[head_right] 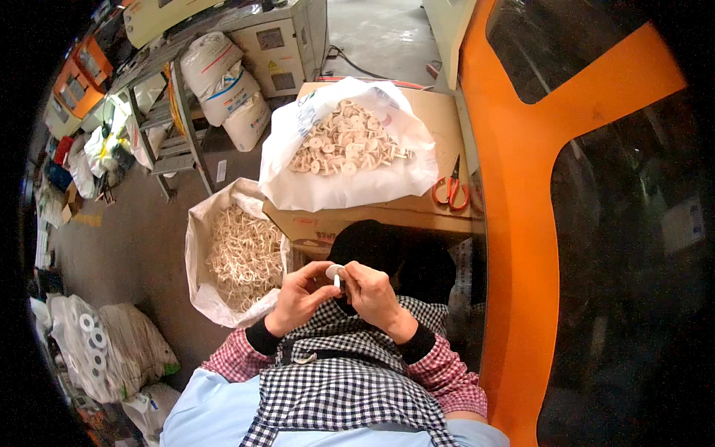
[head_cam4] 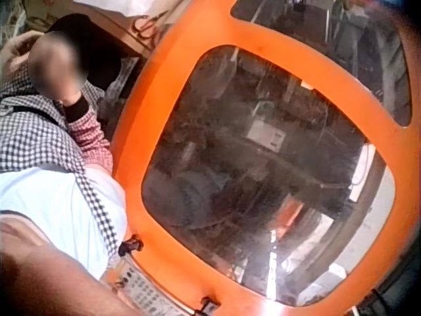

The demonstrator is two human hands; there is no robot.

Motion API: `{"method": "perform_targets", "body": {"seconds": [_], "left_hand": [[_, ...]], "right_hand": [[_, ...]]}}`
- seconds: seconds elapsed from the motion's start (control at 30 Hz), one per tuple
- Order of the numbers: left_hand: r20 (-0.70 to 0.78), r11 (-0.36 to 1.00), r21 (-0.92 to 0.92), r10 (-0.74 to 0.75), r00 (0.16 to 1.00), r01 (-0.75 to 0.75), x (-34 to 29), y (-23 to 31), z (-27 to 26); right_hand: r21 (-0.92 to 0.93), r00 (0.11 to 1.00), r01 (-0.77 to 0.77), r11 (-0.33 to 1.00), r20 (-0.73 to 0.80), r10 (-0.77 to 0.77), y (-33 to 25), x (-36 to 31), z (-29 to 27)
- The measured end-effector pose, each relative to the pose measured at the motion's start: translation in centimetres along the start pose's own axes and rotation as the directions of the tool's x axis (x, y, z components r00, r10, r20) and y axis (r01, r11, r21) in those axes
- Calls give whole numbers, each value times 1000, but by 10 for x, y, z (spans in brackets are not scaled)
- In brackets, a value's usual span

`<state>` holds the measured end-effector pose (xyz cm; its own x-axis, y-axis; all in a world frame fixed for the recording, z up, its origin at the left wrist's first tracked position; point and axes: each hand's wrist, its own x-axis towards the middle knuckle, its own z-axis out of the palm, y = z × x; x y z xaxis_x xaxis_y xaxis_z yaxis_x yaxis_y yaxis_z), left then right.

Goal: The person repeatedly picks small white plastic components from a bag, inserts them into a machine, and removes the assembled parts. They then separate the connected pieces by hand and place them into a collection bag.

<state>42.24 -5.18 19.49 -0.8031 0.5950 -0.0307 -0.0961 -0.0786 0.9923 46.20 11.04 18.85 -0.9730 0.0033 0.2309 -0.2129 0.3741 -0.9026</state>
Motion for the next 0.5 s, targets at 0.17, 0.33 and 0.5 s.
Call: {"method": "perform_targets", "body": {"seconds": [0.17,0.33,0.5], "left_hand": [[14,991,-84,-100,995,101,9,-14,-2],[73,815,-498,-299,951,295,54,-45,-10],[103,773,-566,-280,955,287,164,-74,-37]], "right_hand": [[-74,1000,-9,997,21,11,16,2,3],[-270,991,-114,956,-92,92,35,17,-6],[-357,971,-80,931,-237,-7,22,17,-26]]}}
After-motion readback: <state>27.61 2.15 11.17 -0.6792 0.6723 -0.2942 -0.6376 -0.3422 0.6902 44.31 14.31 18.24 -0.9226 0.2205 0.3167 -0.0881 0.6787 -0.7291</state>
